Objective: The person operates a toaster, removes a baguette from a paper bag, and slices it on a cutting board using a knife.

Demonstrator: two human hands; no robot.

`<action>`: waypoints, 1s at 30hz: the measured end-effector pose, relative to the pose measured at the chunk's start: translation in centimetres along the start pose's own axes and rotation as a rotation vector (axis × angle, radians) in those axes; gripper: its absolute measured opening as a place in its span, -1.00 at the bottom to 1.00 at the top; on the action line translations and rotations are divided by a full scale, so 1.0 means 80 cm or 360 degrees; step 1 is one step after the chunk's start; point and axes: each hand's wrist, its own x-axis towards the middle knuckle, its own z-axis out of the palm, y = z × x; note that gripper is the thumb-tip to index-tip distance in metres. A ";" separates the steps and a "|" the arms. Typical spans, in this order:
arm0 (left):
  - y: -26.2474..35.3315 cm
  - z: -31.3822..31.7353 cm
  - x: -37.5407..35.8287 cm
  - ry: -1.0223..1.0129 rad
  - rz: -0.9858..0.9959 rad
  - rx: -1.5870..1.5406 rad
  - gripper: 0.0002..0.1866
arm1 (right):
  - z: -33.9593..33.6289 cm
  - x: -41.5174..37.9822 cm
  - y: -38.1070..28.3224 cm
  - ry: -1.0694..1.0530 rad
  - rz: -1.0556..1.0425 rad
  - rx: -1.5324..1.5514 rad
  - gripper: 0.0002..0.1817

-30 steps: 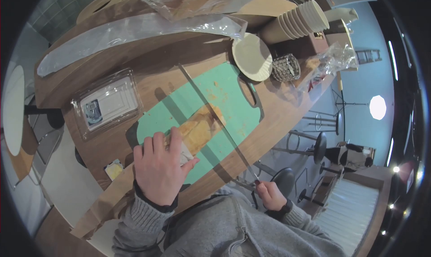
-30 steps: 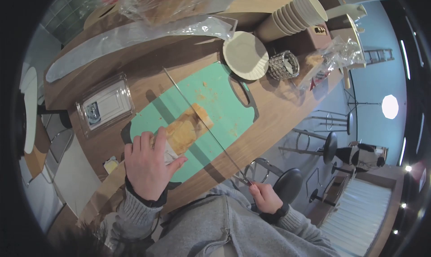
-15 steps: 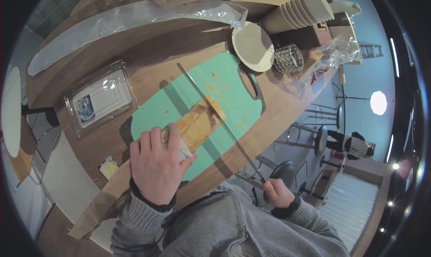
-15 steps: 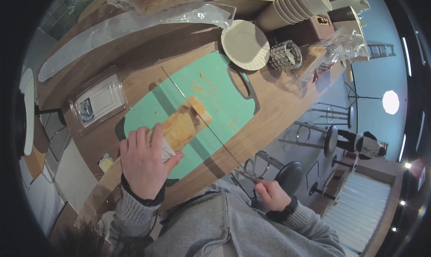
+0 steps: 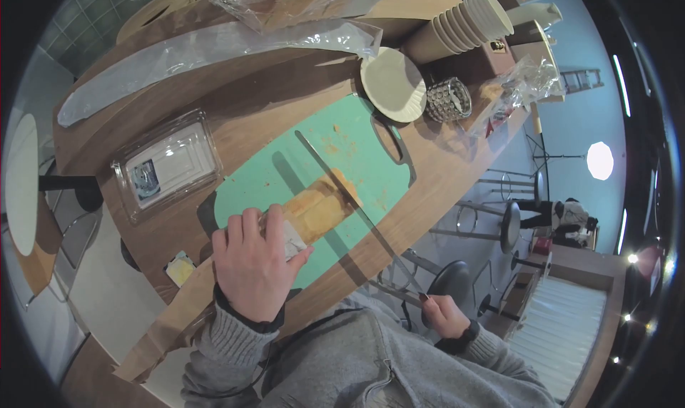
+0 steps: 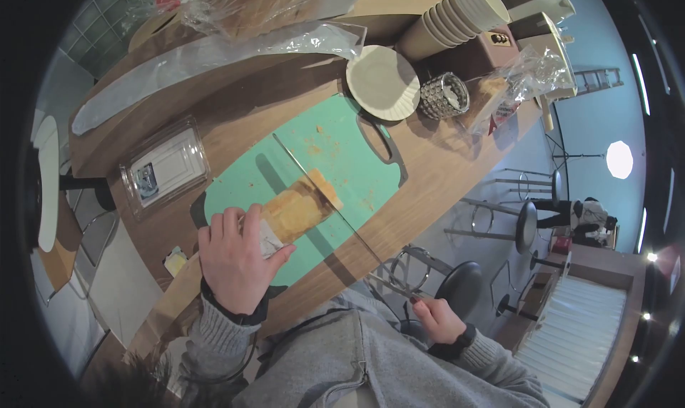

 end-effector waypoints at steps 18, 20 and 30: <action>0.005 0.003 -0.004 0.0031 -0.0045 -0.0016 -0.25 | 0.020 0.008 -0.009 0.0002 -0.0097 0.0007 -0.36; 0.004 0.002 -0.005 0.0014 0.0019 0.0010 -0.27 | 0.020 0.003 -0.005 -0.0027 -0.0050 -0.0001 -0.34; 0.008 0.003 -0.006 0.0072 0.0067 0.0060 -0.31 | 0.027 0.053 -0.058 -0.0032 -0.0135 0.0018 -0.37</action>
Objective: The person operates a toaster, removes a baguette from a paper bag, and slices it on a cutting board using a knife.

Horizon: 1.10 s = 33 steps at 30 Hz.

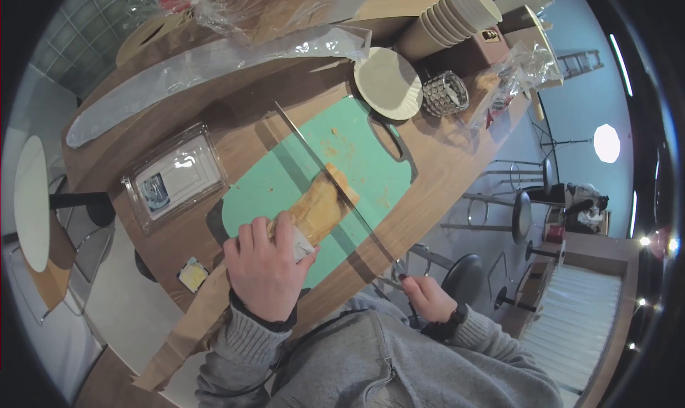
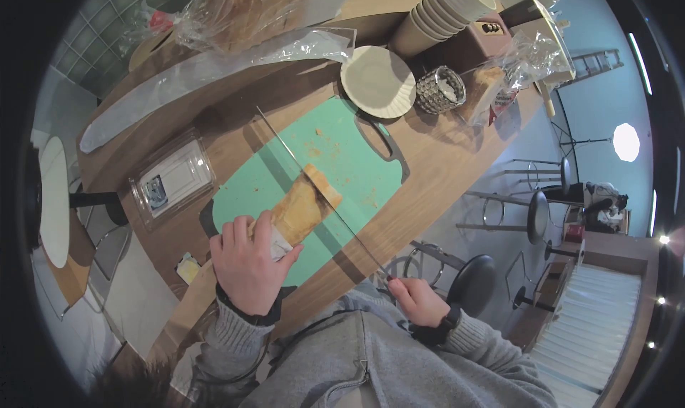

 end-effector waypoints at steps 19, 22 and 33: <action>0.000 0.004 -0.001 0.0017 -0.0039 -0.0039 -0.29 | -0.003 -0.003 0.008 0.0014 0.0059 -0.0077 -0.35; 0.001 0.002 -0.001 0.0021 -0.0035 -0.0001 -0.31 | 0.001 0.003 -0.008 0.0013 0.0075 -0.0030 -0.35; -0.001 0.002 -0.001 -0.0036 -0.0134 -0.0095 -0.24 | -0.009 -0.047 0.016 -0.0041 0.0170 -0.0057 -0.37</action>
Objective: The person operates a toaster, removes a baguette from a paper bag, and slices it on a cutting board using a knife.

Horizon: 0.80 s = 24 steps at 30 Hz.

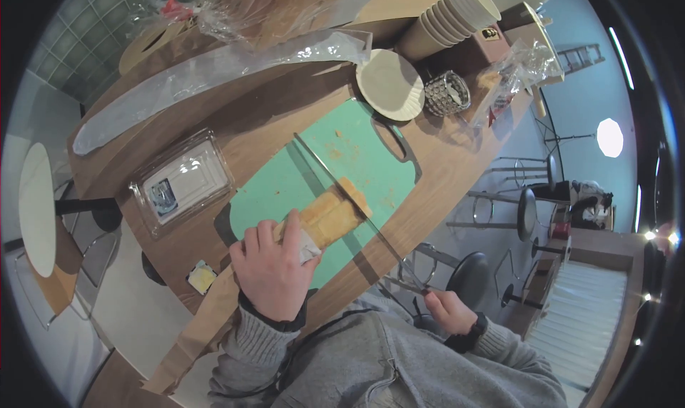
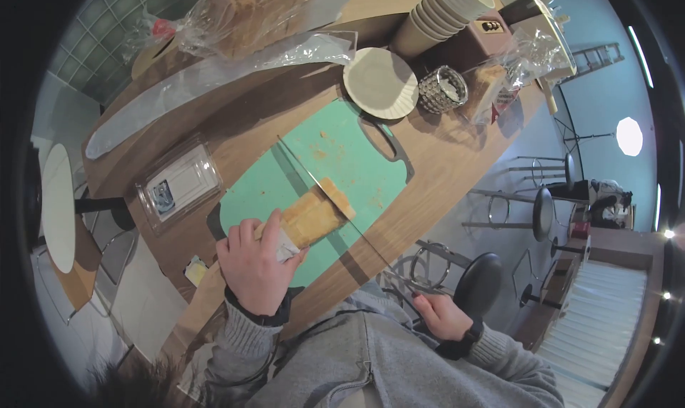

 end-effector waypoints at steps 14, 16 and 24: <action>0.002 0.000 0.000 -0.0036 0.0016 0.0021 -0.30 | 0.020 0.044 -0.020 0.0060 -0.0073 0.0102 -0.35; 0.000 -0.002 0.004 -0.0032 -0.0005 0.0009 -0.30 | 0.020 0.029 -0.008 0.0063 -0.0073 0.0106 -0.37; -0.003 0.002 0.001 -0.0023 0.0097 -0.0038 -0.27 | 0.021 0.016 0.019 0.0002 0.0045 -0.0038 -0.37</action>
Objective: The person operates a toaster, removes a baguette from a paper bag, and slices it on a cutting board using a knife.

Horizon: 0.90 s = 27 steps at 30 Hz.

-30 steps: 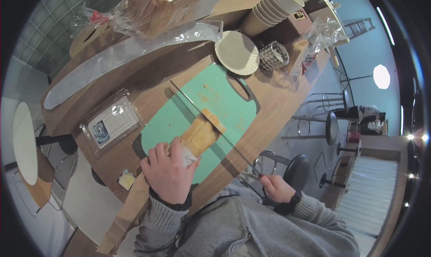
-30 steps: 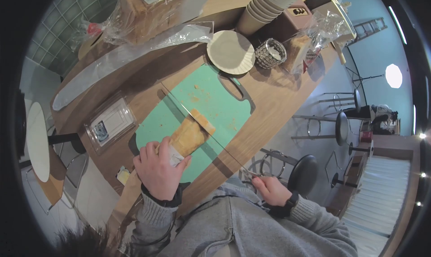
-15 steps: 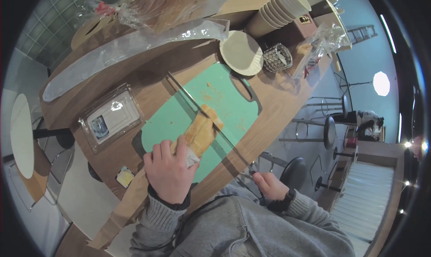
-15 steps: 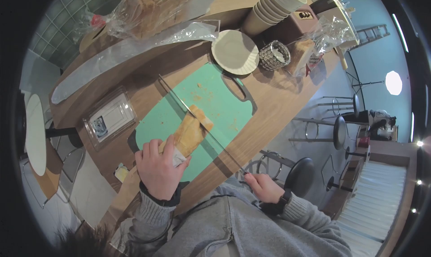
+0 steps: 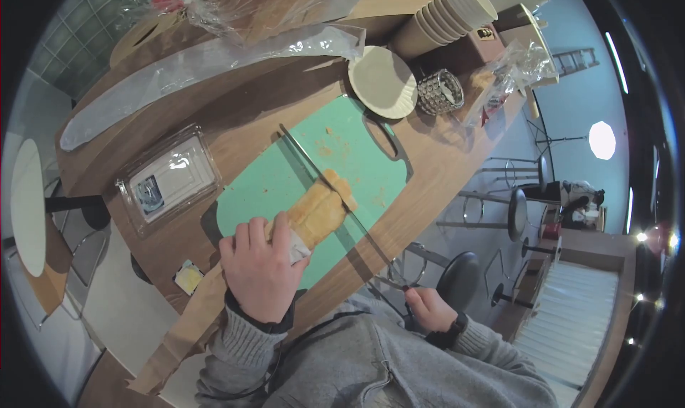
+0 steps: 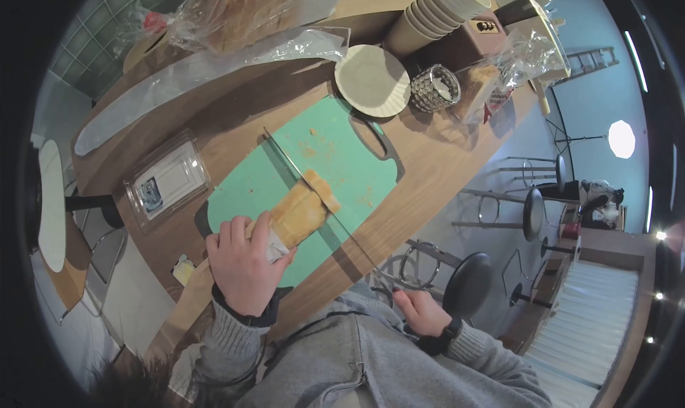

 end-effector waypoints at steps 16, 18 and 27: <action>-0.002 -0.001 0.000 0.0000 -0.0040 -0.0003 -0.25 | 0.008 0.001 0.006 0.0127 -0.0018 0.0032 -0.43; -0.003 -0.002 0.000 -0.0014 0.0030 0.0005 -0.22 | 0.013 0.007 0.006 0.0142 -0.0038 0.0052 -0.38; -0.002 0.002 -0.003 0.0038 0.0005 0.0034 -0.26 | 0.021 0.033 -0.009 0.0205 -0.0125 0.0071 -0.40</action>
